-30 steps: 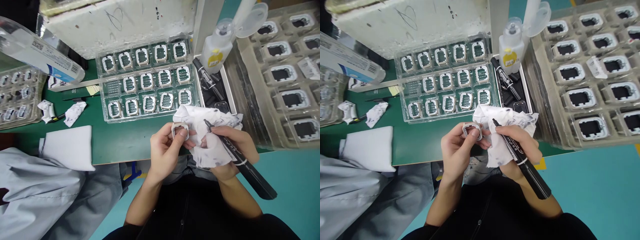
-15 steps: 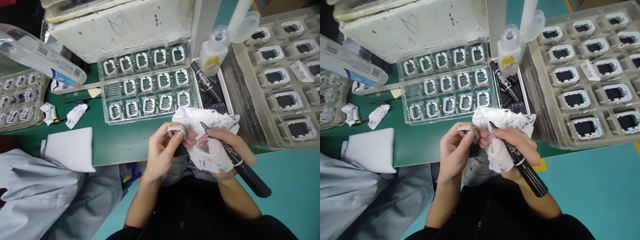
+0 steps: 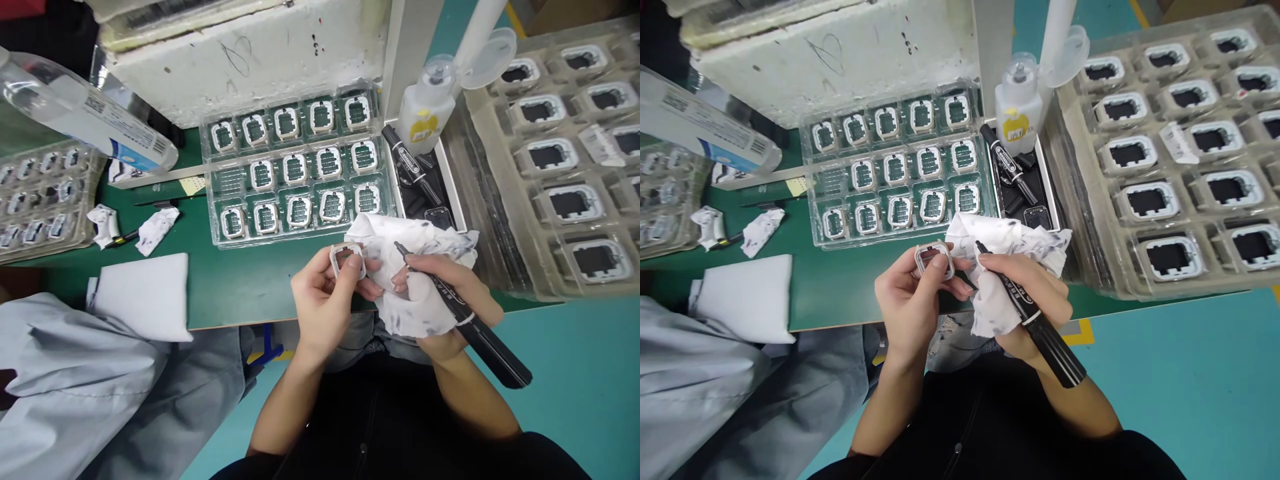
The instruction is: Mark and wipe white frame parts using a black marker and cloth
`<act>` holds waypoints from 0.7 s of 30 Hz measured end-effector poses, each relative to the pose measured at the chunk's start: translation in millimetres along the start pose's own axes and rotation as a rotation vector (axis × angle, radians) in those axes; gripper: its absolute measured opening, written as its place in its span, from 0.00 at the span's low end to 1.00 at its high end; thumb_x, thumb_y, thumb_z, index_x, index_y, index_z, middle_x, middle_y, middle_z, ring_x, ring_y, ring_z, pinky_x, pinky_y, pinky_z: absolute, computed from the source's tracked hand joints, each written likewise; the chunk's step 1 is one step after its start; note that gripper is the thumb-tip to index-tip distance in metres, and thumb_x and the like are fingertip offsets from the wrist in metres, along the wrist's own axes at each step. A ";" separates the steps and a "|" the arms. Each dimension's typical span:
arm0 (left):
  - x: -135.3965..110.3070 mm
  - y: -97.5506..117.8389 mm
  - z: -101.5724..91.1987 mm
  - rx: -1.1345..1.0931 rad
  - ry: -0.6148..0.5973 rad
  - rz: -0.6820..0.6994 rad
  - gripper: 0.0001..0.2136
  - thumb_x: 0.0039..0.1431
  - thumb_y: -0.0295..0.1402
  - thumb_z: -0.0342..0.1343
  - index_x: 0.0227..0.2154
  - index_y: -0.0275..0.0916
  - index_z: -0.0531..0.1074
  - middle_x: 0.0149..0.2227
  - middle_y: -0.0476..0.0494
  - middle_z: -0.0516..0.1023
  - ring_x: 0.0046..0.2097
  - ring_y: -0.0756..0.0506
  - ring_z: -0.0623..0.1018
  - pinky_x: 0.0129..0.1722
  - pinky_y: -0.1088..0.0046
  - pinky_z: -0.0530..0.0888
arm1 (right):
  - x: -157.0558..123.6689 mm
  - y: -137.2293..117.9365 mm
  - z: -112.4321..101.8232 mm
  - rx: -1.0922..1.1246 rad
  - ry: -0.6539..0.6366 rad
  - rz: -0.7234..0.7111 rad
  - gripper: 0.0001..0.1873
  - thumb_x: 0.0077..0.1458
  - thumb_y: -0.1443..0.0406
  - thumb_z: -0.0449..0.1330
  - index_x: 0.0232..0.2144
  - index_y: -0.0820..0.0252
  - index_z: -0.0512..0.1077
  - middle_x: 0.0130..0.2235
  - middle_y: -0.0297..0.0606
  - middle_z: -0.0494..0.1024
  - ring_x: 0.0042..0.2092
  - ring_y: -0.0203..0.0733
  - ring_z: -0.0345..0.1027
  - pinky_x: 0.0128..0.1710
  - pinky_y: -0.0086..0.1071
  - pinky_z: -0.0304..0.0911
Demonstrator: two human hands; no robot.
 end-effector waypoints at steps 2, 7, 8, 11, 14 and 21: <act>-4.3 2.7 1.5 0.066 0.038 0.038 0.13 0.74 0.45 0.68 0.42 0.39 0.82 0.34 0.45 0.89 0.24 0.49 0.83 0.27 0.72 0.83 | 3.8 -6.8 1.3 0.017 0.019 -0.037 0.14 0.69 0.60 0.67 0.54 0.46 0.86 0.38 0.37 0.91 0.34 0.52 0.87 0.35 0.47 0.84; -8.8 5.4 6.5 0.147 0.034 0.095 0.13 0.77 0.45 0.66 0.40 0.40 0.83 0.25 0.50 0.84 0.25 0.48 0.83 0.27 0.73 0.81 | 2.5 -6.0 0.1 -0.014 0.050 -0.038 0.14 0.68 0.61 0.67 0.53 0.45 0.87 0.40 0.36 0.92 0.33 0.51 0.87 0.35 0.47 0.84; -8.9 5.3 6.7 0.159 0.031 0.099 0.14 0.77 0.45 0.65 0.40 0.40 0.83 0.25 0.50 0.84 0.25 0.48 0.83 0.28 0.72 0.81 | 1.3 -4.8 -0.4 -0.023 0.053 -0.036 0.14 0.69 0.60 0.67 0.53 0.45 0.87 0.41 0.36 0.92 0.33 0.51 0.86 0.35 0.47 0.84; -9.3 4.9 6.5 0.187 0.028 0.108 0.14 0.77 0.45 0.65 0.41 0.40 0.83 0.25 0.50 0.84 0.25 0.47 0.83 0.28 0.72 0.81 | -1.0 -2.8 -1.0 -0.035 0.055 -0.035 0.14 0.69 0.59 0.67 0.54 0.45 0.87 0.41 0.36 0.92 0.33 0.51 0.86 0.37 0.48 0.85; -10.3 5.2 5.7 0.209 0.036 0.132 0.12 0.77 0.44 0.65 0.44 0.40 0.83 0.30 0.48 0.87 0.26 0.48 0.84 0.29 0.72 0.82 | -1.2 -1.5 -0.3 -0.029 0.055 -0.025 0.15 0.68 0.62 0.68 0.54 0.45 0.87 0.41 0.36 0.92 0.34 0.50 0.86 0.38 0.47 0.86; -10.6 1.8 8.4 0.206 0.003 0.155 0.10 0.78 0.42 0.64 0.51 0.41 0.83 0.41 0.45 0.91 0.34 0.47 0.86 0.37 0.72 0.84 | -8.2 4.5 -11.7 -0.051 0.128 -0.016 0.15 0.67 0.59 0.67 0.53 0.43 0.88 0.37 0.36 0.91 0.33 0.54 0.85 0.36 0.49 0.84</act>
Point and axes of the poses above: each hand's wrist, its own x-axis towards the middle knuckle, its own z-axis out of the palm, y = z × x, the point moved 8 cm from there along x, towards the middle knuckle
